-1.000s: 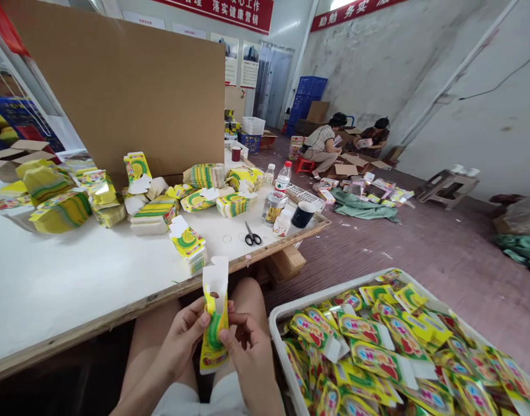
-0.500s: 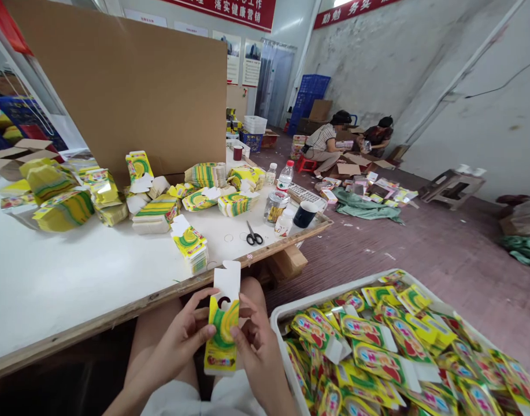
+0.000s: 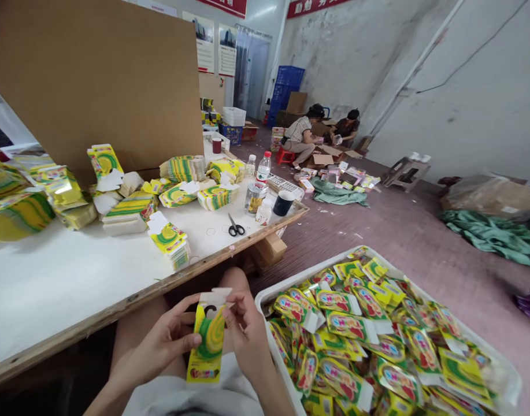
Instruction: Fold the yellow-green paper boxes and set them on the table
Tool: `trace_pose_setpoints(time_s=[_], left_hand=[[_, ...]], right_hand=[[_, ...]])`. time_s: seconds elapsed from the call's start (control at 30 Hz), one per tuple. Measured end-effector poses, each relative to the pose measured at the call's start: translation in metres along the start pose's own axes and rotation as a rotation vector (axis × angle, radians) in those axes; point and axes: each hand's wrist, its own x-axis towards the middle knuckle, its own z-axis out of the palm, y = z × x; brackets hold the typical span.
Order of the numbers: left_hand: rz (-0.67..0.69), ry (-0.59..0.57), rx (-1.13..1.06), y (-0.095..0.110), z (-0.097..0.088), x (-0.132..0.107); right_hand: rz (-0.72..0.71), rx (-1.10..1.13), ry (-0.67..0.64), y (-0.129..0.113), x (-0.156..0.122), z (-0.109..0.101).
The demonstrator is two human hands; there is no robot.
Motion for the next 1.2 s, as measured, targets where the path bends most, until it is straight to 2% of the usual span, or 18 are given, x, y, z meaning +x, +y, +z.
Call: trace_pose_setpoints(time_s=[0.07,0.1,0.2,0.27,0.4,0.47,0.57,0.73,0.9,0.97,1.07,1.13,1.2], left_hand=[[0.031,0.075,0.123,0.0,0.0,0.002],[0.041,0.113,0.182,-0.001,0.0,0.002],[0.062,0.14,0.293,-0.002,0.004,0.004],[0.075,0.113,0.318,-0.004,0.007,0.004],[0.069,0.075,0.272,-0.006,0.009,0.004],[0.047,0.072,0.211,-0.005,0.009,0.004],[0.026,0.067,0.155,-0.004,0.011,0.005],[0.032,0.12,0.168,-0.004,0.011,0.009],[0.044,0.18,0.187,-0.011,0.014,0.014],[0.091,0.157,0.297,-0.013,0.019,0.016],[0.266,0.197,0.685,-0.008,0.018,0.024],[0.369,0.324,0.896,0.002,0.0,0.034],[0.422,0.508,0.995,0.014,-0.03,0.047]], right_hand=[[0.028,0.055,0.094,0.001,0.0,-0.002],[0.053,0.067,0.075,0.001,0.001,-0.004],[0.146,0.047,-0.132,0.0,0.001,-0.007],[0.154,-0.046,-0.195,0.001,0.0,-0.007],[0.107,-0.294,-0.125,0.005,0.0,-0.004],[0.098,-0.347,-0.126,0.005,0.001,-0.002],[0.098,-0.361,-0.147,0.003,0.002,0.001],[0.108,-0.41,-0.083,0.002,0.003,-0.001],[-0.007,-0.315,-0.076,0.005,0.003,-0.007],[-0.023,-0.276,-0.026,0.006,0.004,-0.01],[-0.014,-0.284,0.055,0.003,0.004,-0.025],[-0.032,-0.442,0.154,-0.002,0.004,-0.046],[-0.082,-0.712,0.315,-0.006,0.003,-0.068]])
